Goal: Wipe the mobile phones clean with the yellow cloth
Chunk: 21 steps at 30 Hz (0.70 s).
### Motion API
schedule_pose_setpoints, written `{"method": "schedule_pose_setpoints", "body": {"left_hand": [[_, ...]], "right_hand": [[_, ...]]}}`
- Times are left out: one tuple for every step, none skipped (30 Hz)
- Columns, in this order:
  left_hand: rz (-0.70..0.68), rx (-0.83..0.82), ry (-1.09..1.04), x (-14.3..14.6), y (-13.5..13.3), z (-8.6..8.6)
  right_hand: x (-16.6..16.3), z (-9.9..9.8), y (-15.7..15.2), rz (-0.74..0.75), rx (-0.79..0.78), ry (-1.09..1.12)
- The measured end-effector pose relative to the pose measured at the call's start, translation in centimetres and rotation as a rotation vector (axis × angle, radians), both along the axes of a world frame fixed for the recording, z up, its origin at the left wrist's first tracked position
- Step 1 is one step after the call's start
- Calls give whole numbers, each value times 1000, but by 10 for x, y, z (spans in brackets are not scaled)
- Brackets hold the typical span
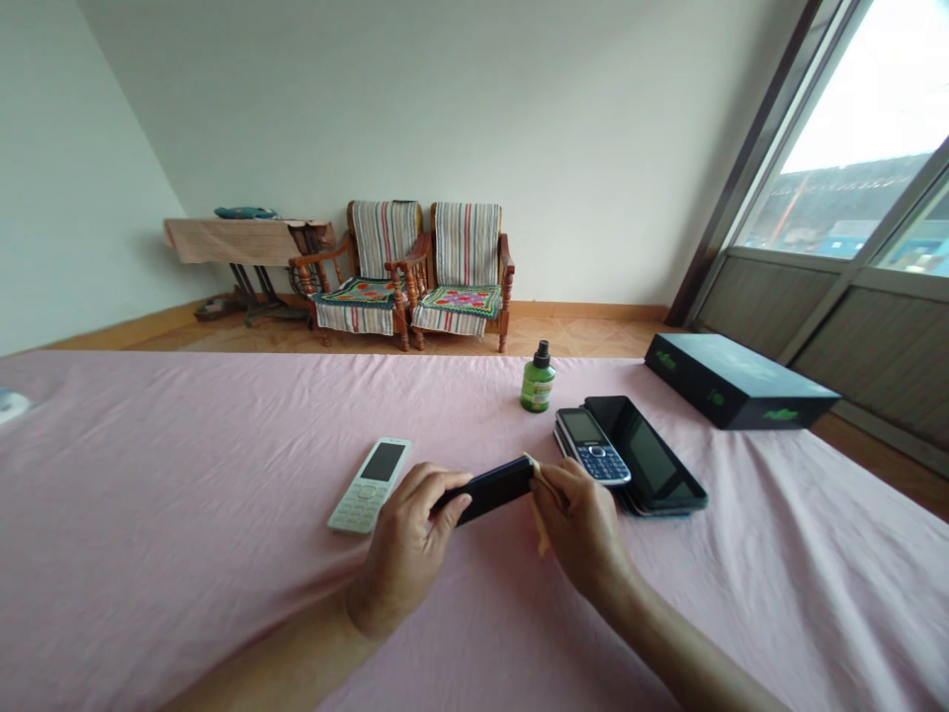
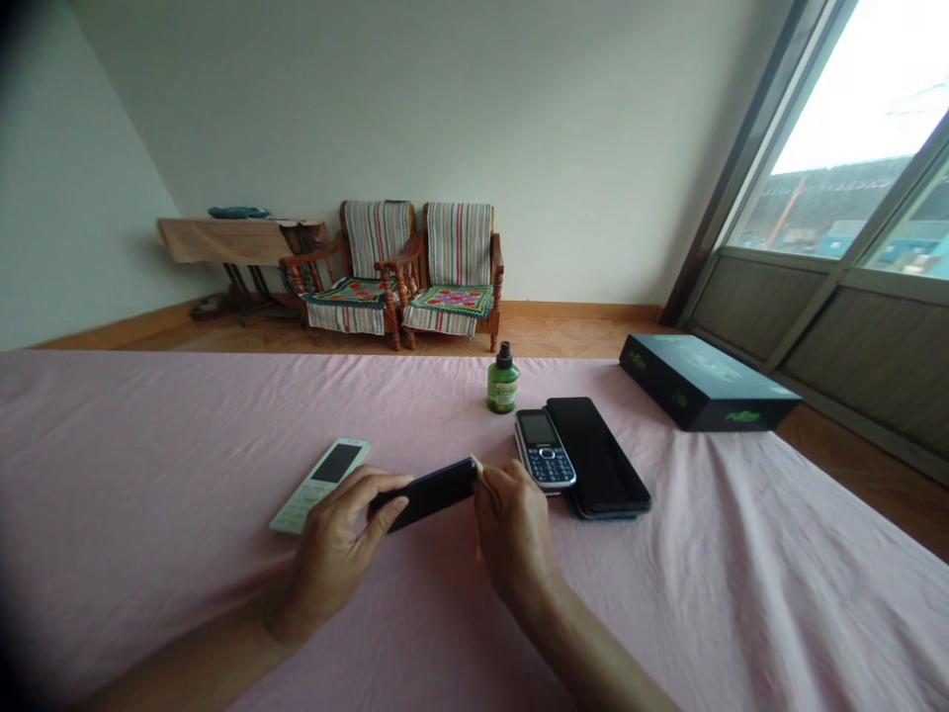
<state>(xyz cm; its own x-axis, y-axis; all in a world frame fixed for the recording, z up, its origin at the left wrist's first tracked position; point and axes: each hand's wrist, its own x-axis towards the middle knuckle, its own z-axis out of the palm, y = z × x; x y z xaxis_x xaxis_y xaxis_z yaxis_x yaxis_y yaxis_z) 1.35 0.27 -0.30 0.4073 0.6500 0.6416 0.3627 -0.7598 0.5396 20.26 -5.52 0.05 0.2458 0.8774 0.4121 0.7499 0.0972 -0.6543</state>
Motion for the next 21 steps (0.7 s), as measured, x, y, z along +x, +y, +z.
{"method": "schedule_pose_setpoints", "body": {"left_hand": [[-4, -23, -16, 0, 1, 0], [-10, -47, -28, 0, 1, -1], [-15, -68, -33, 0, 2, -1], [-15, -85, -29, 0, 2, -1], [-10, -90, -21, 0, 2, -1], [0, -84, -12, 0, 2, -1], [15, -66, -4, 0, 2, 0], [27, -39, 2, 0, 2, 1], [33, -5, 9, 0, 1, 2], [34, 32, 16, -1, 1, 3], [30, 68, 23, -1, 0, 4], [25, 96, 31, -2, 0, 4], [18, 113, 38, -2, -1, 5], [16, 114, 43, -2, -1, 6], [15, 101, 46, -3, -2, 6], [11, 78, 52, -3, -3, 6], [4, 52, 56, -3, -3, 6], [-5, 28, 59, -2, -4, 6], [-13, 9, 59, -2, -4, 6], [-15, -3, 54, -2, -4, 5], [-14, -7, 48, -1, -4, 5]], "right_hand": [[0, 2, 0, 1, 49, 34], [0, 5, 0, 9, 103, 75], [0, 7, -1, 28, 156, 118], [-1, 10, -2, 52, 202, 156], [-2, 11, -3, 76, 233, 182], [-3, 13, -4, 97, 247, 192], [-5, 14, -6, 113, 255, 193], [-7, 15, -7, 124, 260, 187], [-9, 15, -9, 130, 265, 178], [-11, 15, -10, 133, 269, 168], [-14, 15, -12, 139, 275, 157], [-16, 15, -13, 145, 283, 148], [-17, 15, -13, 155, 291, 139], [-18, 15, -14, 165, 299, 134], [-18, 16, -14, 170, 308, 129], [-18, 16, -14, 165, 319, 126], [-18, 16, -14, 150, 329, 131], [-17, 17, -14, 130, 342, 146], [-16, 17, -14, 111, 356, 163], [-16, 17, -14, 96, 369, 176], [-15, 18, -14, 90, 381, 179]]}}
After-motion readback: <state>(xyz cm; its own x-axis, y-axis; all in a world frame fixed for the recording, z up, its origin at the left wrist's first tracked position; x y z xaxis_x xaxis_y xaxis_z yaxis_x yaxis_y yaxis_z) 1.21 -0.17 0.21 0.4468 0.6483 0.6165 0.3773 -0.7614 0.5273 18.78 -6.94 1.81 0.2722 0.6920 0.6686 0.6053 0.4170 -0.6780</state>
